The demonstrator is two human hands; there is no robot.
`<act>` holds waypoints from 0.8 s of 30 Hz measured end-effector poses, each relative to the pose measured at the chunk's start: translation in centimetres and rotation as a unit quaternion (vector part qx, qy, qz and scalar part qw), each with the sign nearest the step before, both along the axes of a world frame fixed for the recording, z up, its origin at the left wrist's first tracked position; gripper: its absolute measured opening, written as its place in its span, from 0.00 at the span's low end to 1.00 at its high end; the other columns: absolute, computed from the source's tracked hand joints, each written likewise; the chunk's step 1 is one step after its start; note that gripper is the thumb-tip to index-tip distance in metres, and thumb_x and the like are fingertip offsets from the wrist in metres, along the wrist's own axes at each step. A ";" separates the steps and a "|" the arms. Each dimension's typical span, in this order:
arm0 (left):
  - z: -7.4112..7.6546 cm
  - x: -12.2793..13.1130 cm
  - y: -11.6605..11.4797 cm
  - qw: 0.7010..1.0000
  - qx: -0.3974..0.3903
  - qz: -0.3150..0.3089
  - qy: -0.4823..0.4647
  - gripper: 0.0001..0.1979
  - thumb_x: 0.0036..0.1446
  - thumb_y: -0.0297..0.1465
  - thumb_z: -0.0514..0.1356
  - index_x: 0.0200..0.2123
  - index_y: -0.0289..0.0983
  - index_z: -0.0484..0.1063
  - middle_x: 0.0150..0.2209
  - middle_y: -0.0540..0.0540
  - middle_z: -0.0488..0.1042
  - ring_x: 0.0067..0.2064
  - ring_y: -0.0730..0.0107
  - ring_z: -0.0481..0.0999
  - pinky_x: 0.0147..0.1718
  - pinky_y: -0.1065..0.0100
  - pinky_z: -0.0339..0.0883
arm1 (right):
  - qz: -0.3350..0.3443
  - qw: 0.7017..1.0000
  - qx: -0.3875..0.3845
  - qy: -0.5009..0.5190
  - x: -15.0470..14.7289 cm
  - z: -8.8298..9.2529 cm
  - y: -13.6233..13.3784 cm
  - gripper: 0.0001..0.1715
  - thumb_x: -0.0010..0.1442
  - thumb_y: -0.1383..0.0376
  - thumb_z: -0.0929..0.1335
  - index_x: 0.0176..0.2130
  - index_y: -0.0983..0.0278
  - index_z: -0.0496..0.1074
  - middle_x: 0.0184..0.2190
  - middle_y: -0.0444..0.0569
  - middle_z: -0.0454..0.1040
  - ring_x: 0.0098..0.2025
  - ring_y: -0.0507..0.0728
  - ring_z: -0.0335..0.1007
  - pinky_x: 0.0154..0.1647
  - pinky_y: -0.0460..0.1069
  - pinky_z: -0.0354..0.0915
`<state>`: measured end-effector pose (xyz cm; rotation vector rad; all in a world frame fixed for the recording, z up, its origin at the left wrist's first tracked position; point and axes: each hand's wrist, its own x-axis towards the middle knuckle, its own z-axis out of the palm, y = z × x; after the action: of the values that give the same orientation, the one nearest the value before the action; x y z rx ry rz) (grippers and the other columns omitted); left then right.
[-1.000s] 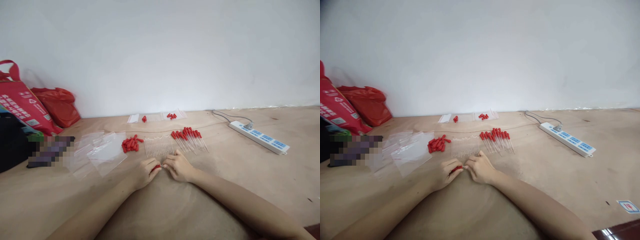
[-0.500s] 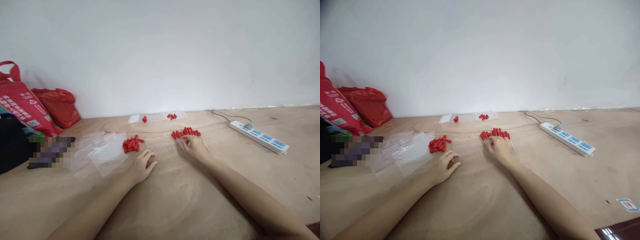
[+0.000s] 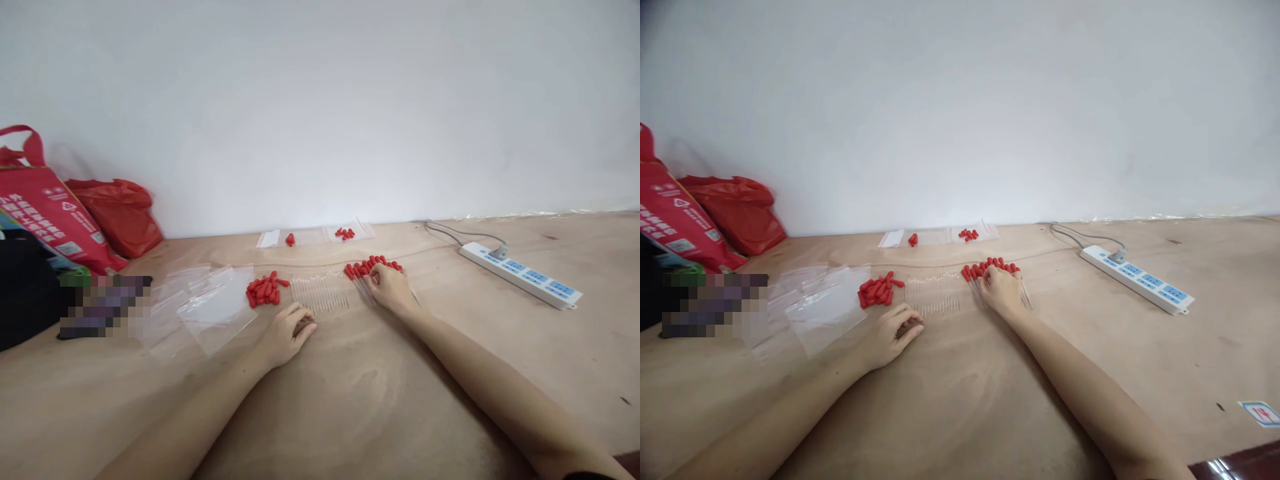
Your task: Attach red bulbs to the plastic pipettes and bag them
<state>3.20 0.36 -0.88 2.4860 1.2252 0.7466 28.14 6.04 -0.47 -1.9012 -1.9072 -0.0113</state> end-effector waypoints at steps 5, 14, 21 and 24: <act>-0.1 0.0 0.2 0.999 0.039 0.016 0.019 0.05 0.55 0.29 0.53 0.31 0.36 0.68 0.31 0.47 0.68 0.32 0.70 0.69 0.32 0.69 0.63 | 0.055 0.998 -0.032 -0.012 -2.7 0.5 -0.7 0.15 0.56 0.59 0.60 0.30 0.63 0.71 0.32 0.50 0.75 0.37 0.58 0.68 0.41 0.52 0.48; 2.8 -3.9 2.9 0.898 0.164 0.371 0.171 0.11 0.52 0.38 0.55 0.33 0.37 0.70 0.32 0.43 0.69 0.38 0.57 0.68 0.35 0.62 0.59 | 0.009 0.988 -0.151 -0.039 -5.1 1.1 0.6 0.17 0.55 0.59 0.60 0.30 0.66 0.72 0.32 0.57 0.75 0.38 0.61 0.69 0.42 0.56 0.50; 2.8 -4.6 3.5 0.895 0.096 0.392 0.190 0.13 0.52 0.40 0.54 0.32 0.37 0.72 0.33 0.42 0.68 0.40 0.55 0.67 0.36 0.61 0.59 | -0.005 0.986 -0.162 -0.034 -5.7 1.0 0.8 0.17 0.54 0.62 0.59 0.32 0.68 0.72 0.34 0.59 0.75 0.37 0.62 0.70 0.41 0.56 0.51; 2.9 -4.6 3.5 0.895 0.082 0.397 0.187 0.14 0.52 0.40 0.54 0.32 0.37 0.73 0.34 0.41 0.69 0.41 0.54 0.68 0.37 0.60 0.60 | 0.001 0.986 -0.165 -0.033 -5.8 1.0 0.7 0.17 0.54 0.62 0.59 0.31 0.68 0.72 0.34 0.59 0.74 0.38 0.63 0.70 0.41 0.56 0.51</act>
<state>-1.39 3.90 2.01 2.2642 2.4815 0.5446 22.35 6.69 0.58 -2.1320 -2.0591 0.2610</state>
